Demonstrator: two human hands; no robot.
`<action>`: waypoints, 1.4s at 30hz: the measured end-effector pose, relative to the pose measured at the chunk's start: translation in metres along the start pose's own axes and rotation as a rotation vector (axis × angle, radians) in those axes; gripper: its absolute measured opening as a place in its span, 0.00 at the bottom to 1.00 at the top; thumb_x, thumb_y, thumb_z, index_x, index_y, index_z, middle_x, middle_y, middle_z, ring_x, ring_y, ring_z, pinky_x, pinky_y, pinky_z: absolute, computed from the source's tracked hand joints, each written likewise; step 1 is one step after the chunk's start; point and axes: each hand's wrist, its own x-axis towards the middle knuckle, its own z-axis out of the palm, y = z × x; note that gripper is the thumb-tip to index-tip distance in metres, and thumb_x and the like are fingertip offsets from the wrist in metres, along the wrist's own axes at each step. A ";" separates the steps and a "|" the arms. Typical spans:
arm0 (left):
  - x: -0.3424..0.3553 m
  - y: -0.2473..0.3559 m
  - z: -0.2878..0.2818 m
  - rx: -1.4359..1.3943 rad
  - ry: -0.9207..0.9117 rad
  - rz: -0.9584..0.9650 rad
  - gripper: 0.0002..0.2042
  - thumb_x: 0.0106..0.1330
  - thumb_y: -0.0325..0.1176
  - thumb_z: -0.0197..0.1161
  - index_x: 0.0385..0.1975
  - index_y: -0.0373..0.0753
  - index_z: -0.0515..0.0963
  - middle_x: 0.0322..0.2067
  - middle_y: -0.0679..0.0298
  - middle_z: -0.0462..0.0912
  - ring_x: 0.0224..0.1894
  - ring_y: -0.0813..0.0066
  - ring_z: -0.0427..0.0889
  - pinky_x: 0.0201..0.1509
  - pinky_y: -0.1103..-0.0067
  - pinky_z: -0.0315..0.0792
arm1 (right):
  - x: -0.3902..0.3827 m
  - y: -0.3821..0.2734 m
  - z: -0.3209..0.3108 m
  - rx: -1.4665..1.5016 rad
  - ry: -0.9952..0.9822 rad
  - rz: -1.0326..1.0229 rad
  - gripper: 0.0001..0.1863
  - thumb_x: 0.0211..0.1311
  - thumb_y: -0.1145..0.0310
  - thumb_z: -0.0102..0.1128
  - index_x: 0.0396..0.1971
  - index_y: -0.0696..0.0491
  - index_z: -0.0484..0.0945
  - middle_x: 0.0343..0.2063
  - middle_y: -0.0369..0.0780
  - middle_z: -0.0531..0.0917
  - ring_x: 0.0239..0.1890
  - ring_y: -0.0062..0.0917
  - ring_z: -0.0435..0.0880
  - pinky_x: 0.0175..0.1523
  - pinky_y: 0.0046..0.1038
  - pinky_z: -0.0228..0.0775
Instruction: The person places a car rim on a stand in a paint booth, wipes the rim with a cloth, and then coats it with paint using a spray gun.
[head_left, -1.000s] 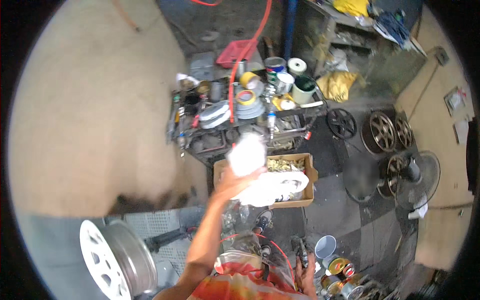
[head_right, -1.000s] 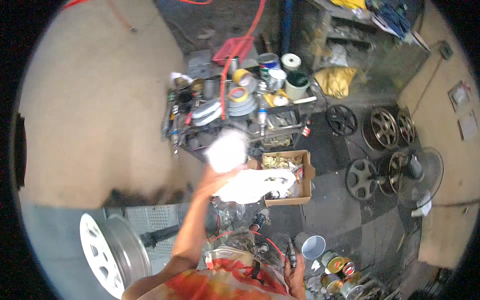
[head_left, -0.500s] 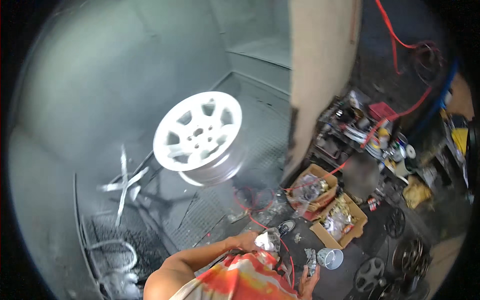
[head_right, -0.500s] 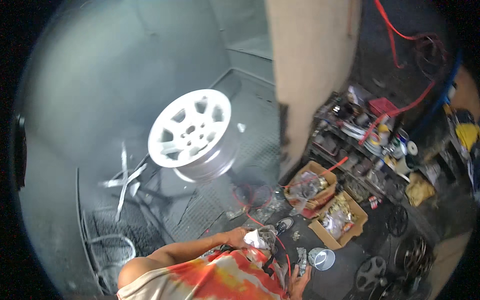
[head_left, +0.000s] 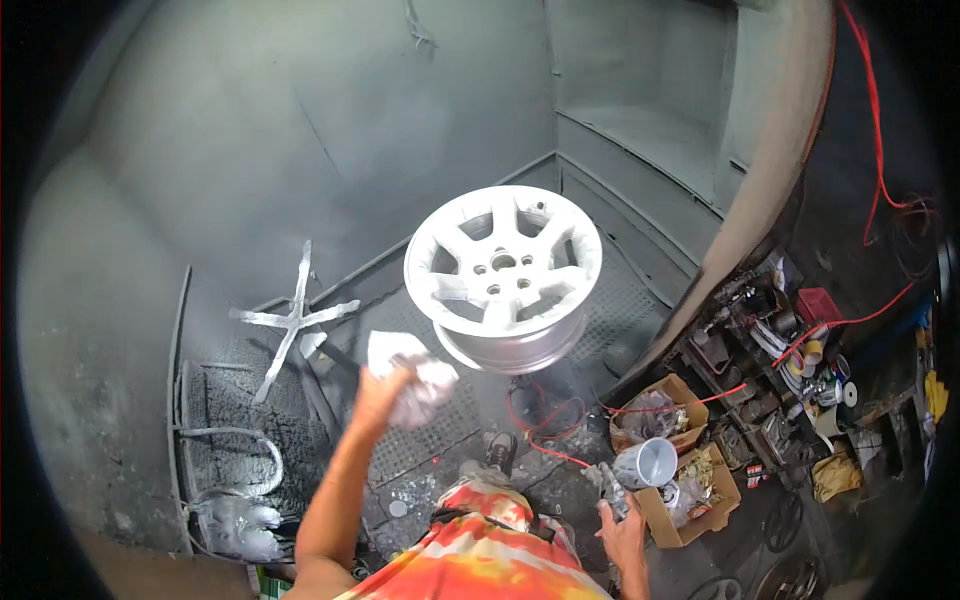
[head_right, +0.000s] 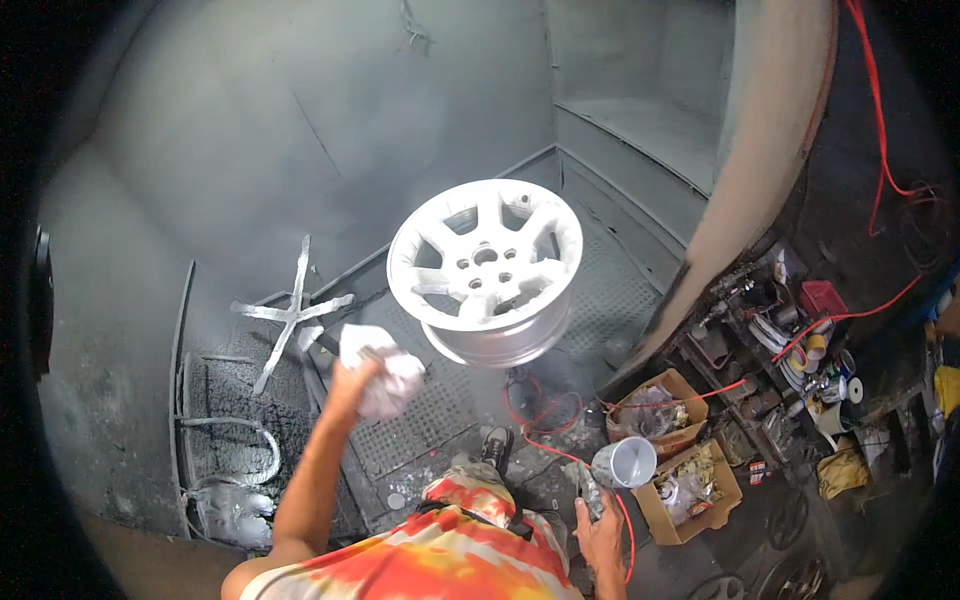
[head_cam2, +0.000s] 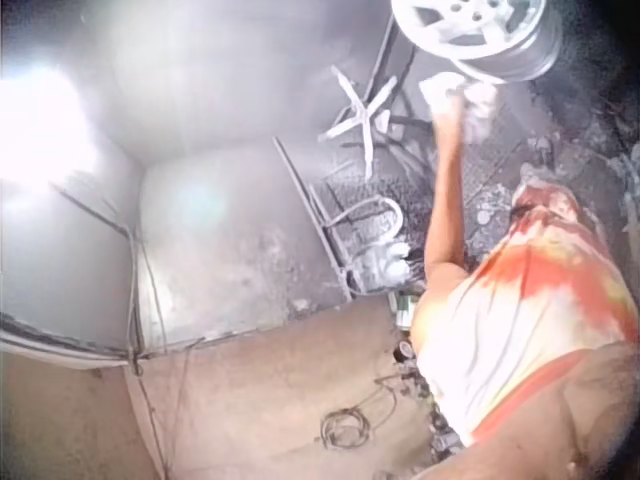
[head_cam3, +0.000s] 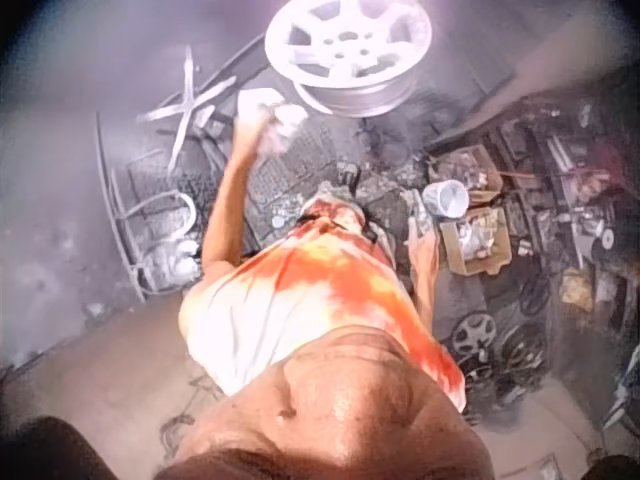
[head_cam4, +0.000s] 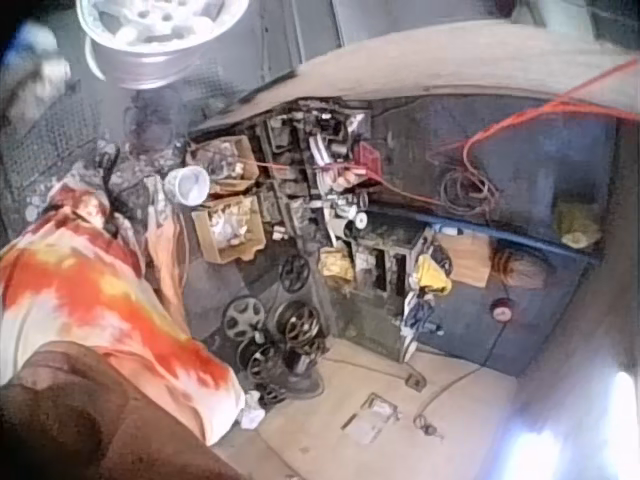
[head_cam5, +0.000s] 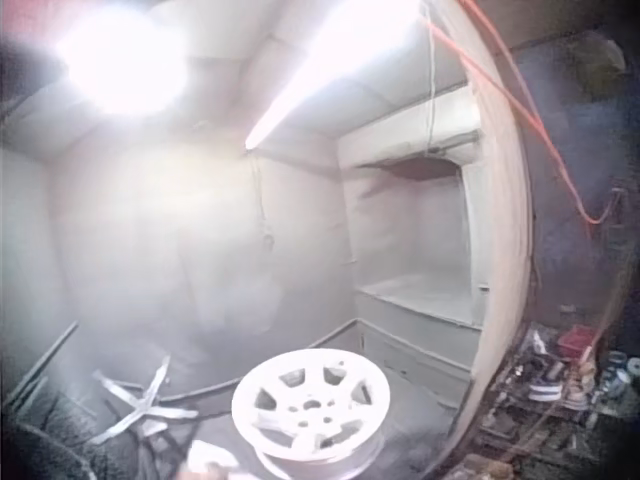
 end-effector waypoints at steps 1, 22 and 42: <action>0.017 0.028 -0.007 -0.055 0.038 0.001 0.19 0.65 0.32 0.66 0.53 0.29 0.80 0.46 0.56 0.87 0.45 0.69 0.87 0.51 0.73 0.82 | 0.009 -0.019 -0.002 -0.068 -0.036 0.023 0.24 0.71 0.64 0.63 0.59 0.65 0.74 0.45 0.49 0.81 0.36 0.32 0.83 0.28 0.29 0.84; 0.345 -0.075 0.152 1.235 -0.839 0.847 0.13 0.62 0.37 0.63 0.36 0.33 0.86 0.52 0.48 0.76 0.54 0.51 0.80 0.53 0.59 0.78 | 0.217 -0.322 0.100 0.027 -0.146 -0.072 0.16 0.73 0.68 0.61 0.54 0.62 0.77 0.31 0.38 0.84 0.19 0.16 0.79 0.23 0.21 0.72; 0.361 -0.076 0.159 1.038 -0.811 0.639 0.16 0.71 0.38 0.55 0.32 0.31 0.84 0.41 0.43 0.80 0.48 0.45 0.82 0.55 0.57 0.76 | 0.329 -0.348 0.115 -0.269 -0.254 -0.223 0.23 0.71 0.68 0.62 0.57 0.70 0.72 0.20 0.40 0.79 0.16 0.20 0.78 0.23 0.26 0.72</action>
